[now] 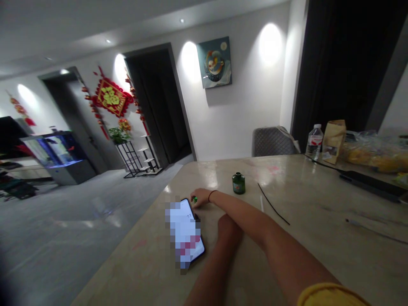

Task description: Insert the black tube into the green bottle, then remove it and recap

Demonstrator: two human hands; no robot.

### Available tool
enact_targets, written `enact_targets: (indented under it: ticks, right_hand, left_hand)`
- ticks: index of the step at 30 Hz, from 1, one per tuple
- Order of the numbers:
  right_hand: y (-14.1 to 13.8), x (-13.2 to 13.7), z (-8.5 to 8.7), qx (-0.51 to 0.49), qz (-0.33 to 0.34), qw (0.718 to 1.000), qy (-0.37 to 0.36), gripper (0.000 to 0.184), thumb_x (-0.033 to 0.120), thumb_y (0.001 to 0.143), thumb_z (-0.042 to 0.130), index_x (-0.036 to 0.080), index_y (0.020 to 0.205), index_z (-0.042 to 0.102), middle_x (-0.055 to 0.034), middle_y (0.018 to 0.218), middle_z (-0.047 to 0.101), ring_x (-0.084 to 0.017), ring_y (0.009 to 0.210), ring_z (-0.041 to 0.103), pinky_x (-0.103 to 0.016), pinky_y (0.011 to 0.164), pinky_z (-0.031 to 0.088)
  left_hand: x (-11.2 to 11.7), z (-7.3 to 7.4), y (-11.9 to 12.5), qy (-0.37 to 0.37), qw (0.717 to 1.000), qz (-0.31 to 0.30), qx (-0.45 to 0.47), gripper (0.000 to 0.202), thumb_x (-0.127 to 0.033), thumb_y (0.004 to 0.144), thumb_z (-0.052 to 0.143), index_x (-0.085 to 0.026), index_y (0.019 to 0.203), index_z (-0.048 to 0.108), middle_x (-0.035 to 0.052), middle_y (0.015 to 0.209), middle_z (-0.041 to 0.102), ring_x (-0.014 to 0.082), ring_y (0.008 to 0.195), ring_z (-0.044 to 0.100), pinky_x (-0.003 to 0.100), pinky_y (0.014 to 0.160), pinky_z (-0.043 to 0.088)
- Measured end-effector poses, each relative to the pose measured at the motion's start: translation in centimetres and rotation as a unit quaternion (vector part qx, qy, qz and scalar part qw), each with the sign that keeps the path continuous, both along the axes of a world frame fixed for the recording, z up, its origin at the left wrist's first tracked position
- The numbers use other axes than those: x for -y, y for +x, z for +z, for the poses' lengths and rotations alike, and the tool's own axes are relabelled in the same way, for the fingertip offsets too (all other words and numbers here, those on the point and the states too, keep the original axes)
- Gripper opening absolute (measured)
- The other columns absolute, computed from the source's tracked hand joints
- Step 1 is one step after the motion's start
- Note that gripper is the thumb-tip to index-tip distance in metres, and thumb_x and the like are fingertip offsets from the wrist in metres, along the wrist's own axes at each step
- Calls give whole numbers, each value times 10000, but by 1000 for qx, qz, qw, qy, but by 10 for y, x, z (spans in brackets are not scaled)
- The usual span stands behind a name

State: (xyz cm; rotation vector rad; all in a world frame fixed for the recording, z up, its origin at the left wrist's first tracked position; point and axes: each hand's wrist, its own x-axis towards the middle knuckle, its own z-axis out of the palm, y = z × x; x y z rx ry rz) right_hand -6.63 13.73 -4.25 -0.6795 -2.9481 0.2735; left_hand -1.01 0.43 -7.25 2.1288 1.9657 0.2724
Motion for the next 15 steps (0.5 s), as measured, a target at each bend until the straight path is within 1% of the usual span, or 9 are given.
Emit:
enact_targets:
  ticks: [3,7,11,15]
  right_hand:
    - [29,-4,2,-10,-47,999,-11,345,258,647,625,119,963,618,-81,944,644,-169,837,576,-219,704,411]
    - [58,-9,5,12,-77,997,-12,338,264,644,633,138,958,631,-66,921,650,-158,821,587,-208,699,415]
    - [77,-12,2,25,-99,995,-6,288,267,647,631,150,910,648,-57,899,657,-157,825,591,-207,718,414]
    - [91,-11,-3,22,-108,994,4,255,269,665,609,152,887,652,-62,903,654,-166,835,589,-216,730,417]
  left_hand:
    - [1,1,0,34,999,-8,-4,416,-322,856,261,-154,926,635,114,939,639,217,876,582,296,724,402]
    - [2,3,0,52,999,1,-10,413,-334,854,262,-174,905,639,103,903,645,189,845,588,279,708,398]
    - [1,3,0,64,998,1,-16,423,-351,852,259,-182,874,645,94,878,651,192,810,593,280,669,390]
    - [0,2,-1,67,998,3,-18,426,-355,852,257,-185,875,647,89,873,651,184,803,591,270,658,381]
